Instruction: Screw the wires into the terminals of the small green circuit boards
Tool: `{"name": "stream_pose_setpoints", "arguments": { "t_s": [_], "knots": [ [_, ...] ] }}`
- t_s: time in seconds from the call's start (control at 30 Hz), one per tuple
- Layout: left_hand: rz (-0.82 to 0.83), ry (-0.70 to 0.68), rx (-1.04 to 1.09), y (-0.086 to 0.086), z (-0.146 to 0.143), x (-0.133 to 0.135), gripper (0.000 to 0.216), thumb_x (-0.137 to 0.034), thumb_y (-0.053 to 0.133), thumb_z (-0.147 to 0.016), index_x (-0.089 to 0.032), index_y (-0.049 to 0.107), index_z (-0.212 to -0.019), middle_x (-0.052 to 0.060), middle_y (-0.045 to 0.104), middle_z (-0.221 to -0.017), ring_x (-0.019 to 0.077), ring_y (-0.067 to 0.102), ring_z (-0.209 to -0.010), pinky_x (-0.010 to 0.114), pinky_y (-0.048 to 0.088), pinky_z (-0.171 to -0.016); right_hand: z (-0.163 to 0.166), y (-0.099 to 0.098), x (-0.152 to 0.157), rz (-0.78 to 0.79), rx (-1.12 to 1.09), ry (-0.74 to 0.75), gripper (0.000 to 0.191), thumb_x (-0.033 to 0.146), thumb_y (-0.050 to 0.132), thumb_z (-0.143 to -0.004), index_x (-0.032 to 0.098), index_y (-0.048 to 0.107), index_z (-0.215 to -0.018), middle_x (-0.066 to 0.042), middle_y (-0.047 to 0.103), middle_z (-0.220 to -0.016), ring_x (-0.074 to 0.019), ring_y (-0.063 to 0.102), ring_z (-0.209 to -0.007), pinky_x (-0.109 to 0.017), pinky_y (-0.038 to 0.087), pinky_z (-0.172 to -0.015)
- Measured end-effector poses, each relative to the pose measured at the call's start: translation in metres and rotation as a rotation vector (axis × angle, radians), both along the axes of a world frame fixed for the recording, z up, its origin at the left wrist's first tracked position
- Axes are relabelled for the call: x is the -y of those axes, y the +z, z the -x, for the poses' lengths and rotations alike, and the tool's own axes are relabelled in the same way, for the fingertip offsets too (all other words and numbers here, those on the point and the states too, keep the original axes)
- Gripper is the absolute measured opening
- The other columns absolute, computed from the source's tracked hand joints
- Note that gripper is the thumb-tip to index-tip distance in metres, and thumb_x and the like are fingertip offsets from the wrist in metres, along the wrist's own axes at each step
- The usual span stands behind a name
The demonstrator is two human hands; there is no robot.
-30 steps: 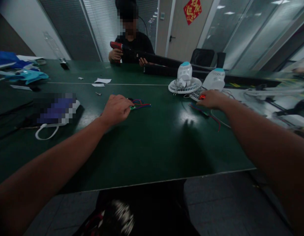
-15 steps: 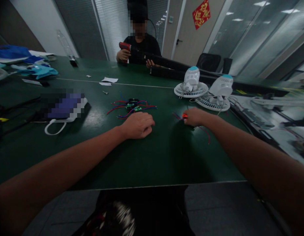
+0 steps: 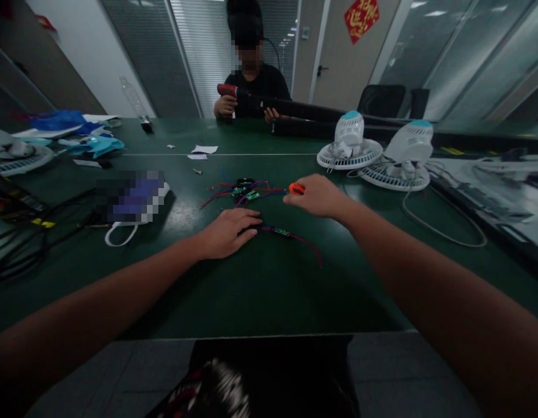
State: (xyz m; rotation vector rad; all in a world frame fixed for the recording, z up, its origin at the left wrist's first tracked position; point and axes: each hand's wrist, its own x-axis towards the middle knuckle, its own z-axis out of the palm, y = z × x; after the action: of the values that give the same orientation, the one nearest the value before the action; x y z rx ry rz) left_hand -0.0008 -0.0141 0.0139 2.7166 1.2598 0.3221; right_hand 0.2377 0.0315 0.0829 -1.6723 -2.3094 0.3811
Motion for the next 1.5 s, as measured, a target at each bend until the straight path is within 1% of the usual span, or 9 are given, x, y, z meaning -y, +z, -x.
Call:
{"name": "stream_pose_setpoints", "arguments": {
  "t_s": [0.07, 0.2, 0.33, 0.47, 0.53, 0.63, 0.7, 1.0, 1.5],
  "knots": [
    [0.008, 0.008, 0.026, 0.000, 0.002, 0.002, 0.038, -0.033, 0.039, -0.099, -0.017, 0.060, -0.126, 0.012, 0.056, -0.139, 0.0250, 0.049, -0.130, 0.047, 0.037, -0.106, 0.001, 0.008, -0.002, -0.016, -0.327, -0.095, 0.035, 0.051, 0.058, -0.083, 0.018, 0.061, -0.072, 0.005, 0.045, -0.046, -0.0085, 0.040, -0.039, -0.026, 0.032, -0.044],
    [-0.033, 0.075, 0.102, 0.001, -0.014, 0.003, 0.058, -0.051, 0.048, -0.094, -0.014, 0.048, -0.139, 0.014, 0.054, -0.142, 0.0273, 0.048, -0.131, 0.048, 0.035, -0.107, 0.020, 0.020, -0.003, -0.128, -1.090, -0.156, 0.036, 0.055, 0.054, -0.085, 0.019, 0.054, -0.080, -0.001, 0.067, -0.068, -0.0061, 0.044, -0.037, -0.023, 0.035, -0.038],
    [-0.032, 0.066, 0.034, -0.004, -0.039, 0.001, 0.051, -0.054, 0.045, -0.095, -0.022, 0.058, -0.132, 0.011, 0.053, -0.143, 0.0321, 0.047, -0.129, 0.053, 0.038, -0.102, 0.036, 0.011, -0.011, -0.094, -1.406, -0.222, 0.048, 0.070, 0.044, -0.085, 0.023, 0.050, -0.086, 0.001, 0.067, -0.066, -0.0098, 0.053, -0.044, -0.023, 0.041, -0.041],
    [-0.065, 0.001, 0.063, -0.007, -0.044, 0.003, 0.033, -0.038, 0.048, -0.098, -0.024, 0.068, -0.119, 0.006, 0.062, -0.132, 0.0250, 0.054, -0.122, 0.044, 0.040, -0.100, 0.044, -0.010, -0.016, -0.046, -1.611, -0.257, 0.052, 0.075, 0.041, -0.082, 0.024, 0.047, -0.091, 0.003, 0.064, -0.063, -0.0118, 0.056, -0.046, -0.025, 0.042, -0.043],
    [-0.079, -0.022, 0.063, -0.004, -0.036, 0.008, 0.030, -0.035, 0.051, -0.097, -0.023, 0.070, -0.117, 0.006, 0.065, -0.124, 0.0234, 0.056, -0.116, 0.041, 0.042, -0.098, 0.046, -0.017, -0.012, -0.041, -1.656, -0.268, 0.052, 0.076, 0.042, -0.081, 0.025, 0.046, -0.092, 0.005, 0.062, -0.062, -0.0112, 0.056, -0.045, -0.024, 0.043, -0.043],
    [-0.114, 0.112, 0.064, 0.000, -0.021, 0.018, 0.033, -0.039, 0.053, -0.095, -0.021, 0.071, -0.115, 0.009, 0.066, -0.102, 0.0243, 0.059, -0.099, 0.040, 0.047, -0.087, 0.048, -0.017, 0.002, -0.052, -1.676, -0.213, 0.049, 0.072, 0.048, -0.081, 0.026, 0.045, -0.094, 0.007, 0.060, -0.062, -0.0094, 0.055, -0.045, -0.023, 0.042, -0.043],
    [-0.018, 0.140, 0.087, 0.002, -0.013, 0.024, 0.035, -0.037, 0.049, -0.097, -0.020, 0.070, -0.117, 0.008, 0.064, -0.089, 0.0212, 0.061, -0.087, 0.036, 0.048, -0.080, 0.050, -0.013, 0.015, -0.086, -1.663, -0.143, 0.047, 0.070, 0.052, -0.081, 0.026, 0.046, -0.095, 0.009, 0.057, -0.061, -0.0075, 0.051, -0.042, -0.022, 0.038, -0.041],
    [0.105, 0.148, 0.131, 0.003, -0.007, 0.029, 0.026, -0.037, 0.058, -0.088, -0.018, 0.071, -0.101, 0.006, 0.066, -0.091, 0.0190, 0.063, -0.083, 0.033, 0.050, -0.078, 0.065, -0.021, 0.038, -0.121, -1.450, 0.120, 0.043, 0.068, 0.055, -0.082, 0.026, 0.046, -0.087, 0.011, 0.048, -0.056, -0.0049, 0.043, -0.040, -0.021, 0.030, -0.038],
    [0.126, 0.124, 0.170, 0.006, -0.010, 0.028, 0.021, -0.028, 0.056, -0.086, -0.018, 0.071, -0.096, 0.004, 0.064, -0.085, 0.0170, 0.063, -0.077, 0.031, 0.051, -0.072, 0.077, -0.028, 0.049, -0.072, -1.447, 0.188, 0.046, 0.072, 0.049, -0.082, 0.027, 0.043, -0.084, 0.010, 0.047, -0.056, -0.0057, 0.041, -0.041, -0.022, 0.031, -0.037]
  ]
}}
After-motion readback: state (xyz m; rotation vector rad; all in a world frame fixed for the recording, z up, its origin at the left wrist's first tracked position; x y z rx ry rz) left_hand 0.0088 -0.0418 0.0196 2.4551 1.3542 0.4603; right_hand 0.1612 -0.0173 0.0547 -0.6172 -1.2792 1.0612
